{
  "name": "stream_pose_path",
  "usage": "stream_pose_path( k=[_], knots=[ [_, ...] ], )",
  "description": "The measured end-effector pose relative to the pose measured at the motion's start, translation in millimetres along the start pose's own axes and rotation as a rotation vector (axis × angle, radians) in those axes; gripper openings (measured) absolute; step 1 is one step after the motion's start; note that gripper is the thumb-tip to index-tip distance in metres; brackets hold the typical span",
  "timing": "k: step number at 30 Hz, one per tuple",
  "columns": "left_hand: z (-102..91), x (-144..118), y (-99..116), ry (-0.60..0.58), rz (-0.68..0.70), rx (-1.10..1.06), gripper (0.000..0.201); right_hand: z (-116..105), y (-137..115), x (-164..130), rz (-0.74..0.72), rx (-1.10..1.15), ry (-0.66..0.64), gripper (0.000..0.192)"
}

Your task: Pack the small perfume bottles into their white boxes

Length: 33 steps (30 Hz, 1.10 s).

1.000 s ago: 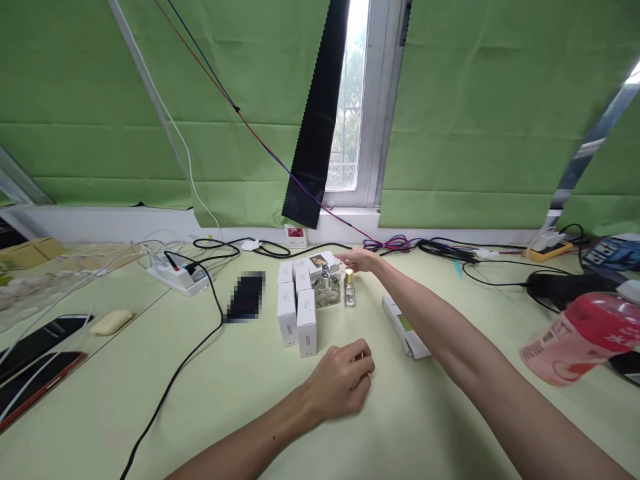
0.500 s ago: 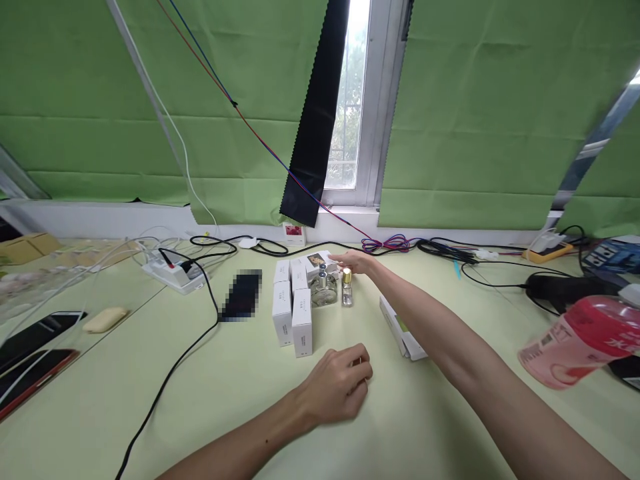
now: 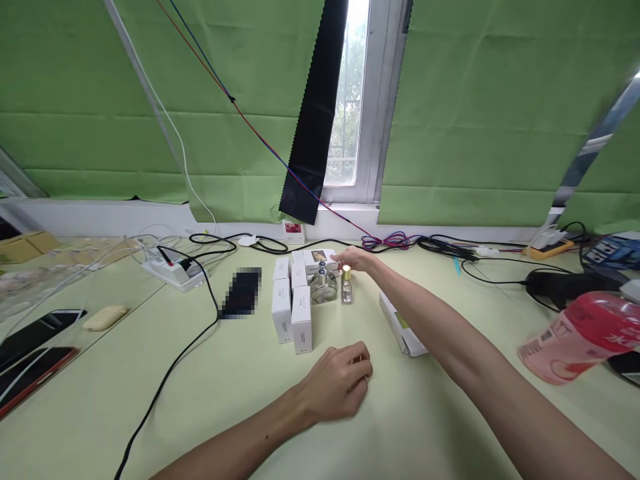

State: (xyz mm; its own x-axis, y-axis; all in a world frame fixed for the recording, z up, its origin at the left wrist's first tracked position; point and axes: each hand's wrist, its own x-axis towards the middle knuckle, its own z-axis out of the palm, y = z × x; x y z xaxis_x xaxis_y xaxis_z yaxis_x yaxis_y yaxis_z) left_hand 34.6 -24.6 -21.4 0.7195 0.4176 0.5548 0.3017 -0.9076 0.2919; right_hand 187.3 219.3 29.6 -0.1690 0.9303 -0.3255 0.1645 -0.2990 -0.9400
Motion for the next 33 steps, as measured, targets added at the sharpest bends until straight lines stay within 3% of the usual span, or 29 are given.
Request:
stream_pose_path(
  k=[10,14,21,27,33],
  knots=[
    [0.4,1,0,-0.011,-0.006,-0.006,0.017,-6,5,-15,0.018,-0.006,0.128,0.022],
    [-0.1,2,2,-0.005,0.009,-0.016,0.018,-13,8,-25,0.05,0.048,0.145,0.037],
    [0.6,4,3,0.013,0.0,-0.061,0.017,-34,12,-43,0.064,0.205,0.268,0.038],
    [-0.1,4,4,-0.01,-0.005,-0.059,0.017,-55,15,-68,-0.026,0.373,0.392,0.039],
    [-2.1,6,4,-0.037,-0.095,-0.075,0.018,-75,26,-111,-0.194,0.527,0.389,0.007]
  ],
)
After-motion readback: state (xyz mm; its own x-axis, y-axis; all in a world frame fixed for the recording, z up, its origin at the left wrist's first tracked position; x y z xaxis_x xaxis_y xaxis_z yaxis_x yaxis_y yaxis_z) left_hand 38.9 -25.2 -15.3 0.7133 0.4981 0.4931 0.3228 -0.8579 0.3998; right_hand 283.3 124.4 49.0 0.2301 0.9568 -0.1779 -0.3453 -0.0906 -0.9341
